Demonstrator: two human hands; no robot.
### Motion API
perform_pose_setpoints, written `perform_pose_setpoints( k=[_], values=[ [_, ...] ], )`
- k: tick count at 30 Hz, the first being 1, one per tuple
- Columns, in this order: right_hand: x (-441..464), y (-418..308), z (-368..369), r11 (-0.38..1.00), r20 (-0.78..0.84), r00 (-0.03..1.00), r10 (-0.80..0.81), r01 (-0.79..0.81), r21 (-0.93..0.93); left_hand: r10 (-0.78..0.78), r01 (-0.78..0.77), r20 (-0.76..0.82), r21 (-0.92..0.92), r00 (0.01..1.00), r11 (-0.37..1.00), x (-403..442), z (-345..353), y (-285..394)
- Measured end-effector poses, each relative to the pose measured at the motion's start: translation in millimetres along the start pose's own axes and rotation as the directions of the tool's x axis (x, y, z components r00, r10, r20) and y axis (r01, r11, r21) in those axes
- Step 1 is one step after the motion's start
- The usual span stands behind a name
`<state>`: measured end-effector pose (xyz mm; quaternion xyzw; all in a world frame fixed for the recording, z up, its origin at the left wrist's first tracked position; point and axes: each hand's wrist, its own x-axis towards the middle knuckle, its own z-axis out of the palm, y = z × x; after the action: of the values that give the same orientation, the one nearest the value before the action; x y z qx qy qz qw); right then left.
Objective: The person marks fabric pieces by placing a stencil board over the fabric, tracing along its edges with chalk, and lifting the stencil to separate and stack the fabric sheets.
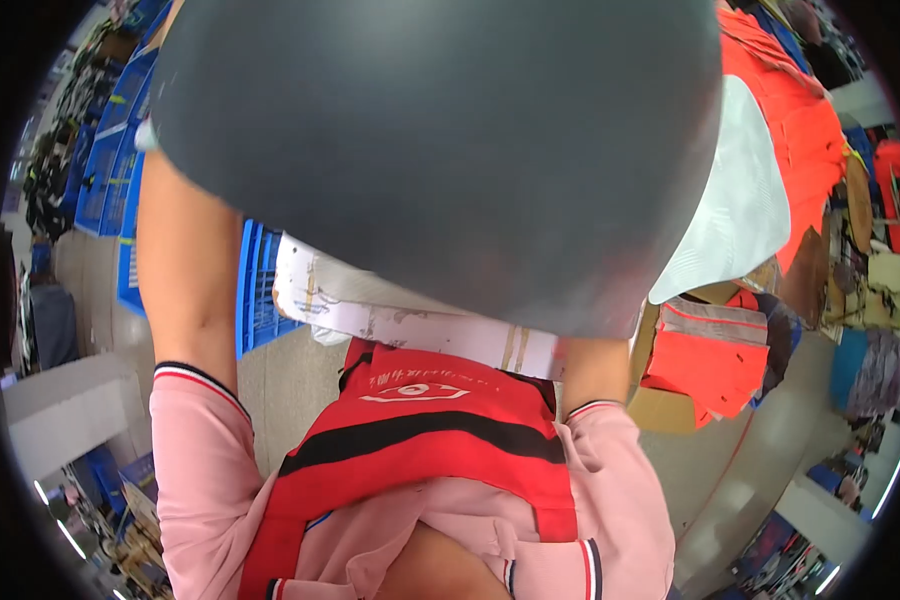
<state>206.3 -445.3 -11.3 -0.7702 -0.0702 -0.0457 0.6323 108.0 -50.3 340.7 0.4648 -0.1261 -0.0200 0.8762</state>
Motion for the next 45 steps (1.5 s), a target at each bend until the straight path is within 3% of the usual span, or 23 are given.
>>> perform_pose_setpoints(
  k=[2,3,5,7,8,10,12,17,19,20,22,24,25,26,28,30,32,34,36,37,39,42,45],
  values=[
    [121,33,-130,0.988,-0.028,0.998,0.049,-0.045,0.146,0.007,-0.016,-0.092,-0.096,0.996,0.995,-18,-27,5],
    [155,35,-156,0.974,-0.04,0.997,0.068,-0.058,0.221,0.001,-0.008,-0.072,-0.096,0.997,0.995,-26,-58,2],
    [154,15,-163,0.928,-0.058,0.993,0.098,-0.07,0.367,-0.019,0.021,-0.189,0.006,0.982,1.0,-37,-130,-22],
    [162,-40,-224,0.952,-0.247,0.922,0.299,-0.304,0.017,-0.085,0.113,-0.384,0.052,0.919,0.992,-64,-155,-57],
    [172,-35,-266,0.921,-0.078,0.927,0.367,-0.351,0.169,-0.124,0.158,-0.419,0.047,0.9,0.986,-78,-174,-77],
    [171,-51,-287,0.868,-0.352,0.795,0.493,-0.427,0.253,-0.209,0.287,-0.524,0.07,0.825,0.955,-115,-215,-110],
    [169,-60,-295,0.883,-0.427,0.772,0.47,-0.416,0.219,-0.337,0.424,-0.597,0.005,0.728,0.906,-154,-249,-132],
    [192,-8,-341,0.915,-0.522,0.768,0.37,-0.399,0.061,-0.408,0.58,-0.692,0.02,0.596,0.814,-200,-249,-159],
    [194,29,-346,0.893,-0.556,0.723,0.41,-0.443,0.081,-0.245,0.512,-0.761,0.131,0.601,0.849,-198,-232,-169],
    [193,40,-347,0.875,-0.581,0.687,0.437,-0.475,0.096,-0.251,0.517,-0.761,0.128,0.599,0.846,-197,-229,-173],
    [191,61,-346,0.887,-0.572,0.696,0.435,-0.44,0.14,-0.134,0.551,-0.851,0.201,0.508,0.81,-197,-225,-177],
    [193,83,-345,0.905,-0.761,0.63,0.156,-0.4,-0.146,-0.097,0.528,-0.855,0.222,0.509,0.819,-198,-231,-183],
    [176,67,-317,0.901,-0.763,0.629,-0.149,-0.232,-0.367,-0.084,0.544,-0.857,0.244,0.508,0.803,-197,-229,-183],
    [162,55,-297,0.898,-0.76,0.635,-0.14,-0.241,-0.367,-0.072,0.56,-0.86,0.264,0.505,0.785,-197,-227,-184],
    [134,28,-254,0.534,-0.529,0.644,-0.553,-0.213,-0.818,-0.056,0.594,-0.867,0.291,0.495,0.75,-196,-227,-183],
    [88,-3,-195,0.726,-0.45,0.818,-0.359,-0.058,-0.685,-0.045,0.629,-0.875,0.309,0.482,0.713,-196,-227,-185],
    [27,-52,-109,0.95,-0.279,0.958,0.063,-0.144,-0.278,-0.017,0.595,-0.858,0.342,0.514,0.727,-198,-228,-185],
    [-19,-56,-58,0.911,-0.006,0.972,0.236,-0.223,-0.347,-0.007,0.593,-0.85,0.361,0.526,0.72,-202,-233,-187],
    [-45,-60,-15,0.751,-0.073,0.997,0.034,-0.074,-0.657,0.013,0.588,-0.85,0.375,0.527,0.717,-204,-234,-190],
    [-49,-61,-2,0.75,-0.073,0.996,0.041,-0.079,-0.657,0.033,0.567,-0.856,0.371,0.516,0.735,-204,-231,-191],
    [-43,-58,13,0.62,-0.121,0.993,0.014,-0.104,-0.777,0.038,0.524,-0.848,0.361,0.528,0.771,-209,-241,-197],
    [-27,-60,20,0.602,-0.105,0.989,0.106,-0.147,-0.784,0.077,0.486,-0.863,0.352,0.498,0.8,-206,-232,-201],
    [-29,-83,19,0.707,-0.093,0.995,0.039,-0.093,-0.701,0.165,0.464,-0.821,0.461,0.547,0.756,-204,-236,-203]
  ],
)
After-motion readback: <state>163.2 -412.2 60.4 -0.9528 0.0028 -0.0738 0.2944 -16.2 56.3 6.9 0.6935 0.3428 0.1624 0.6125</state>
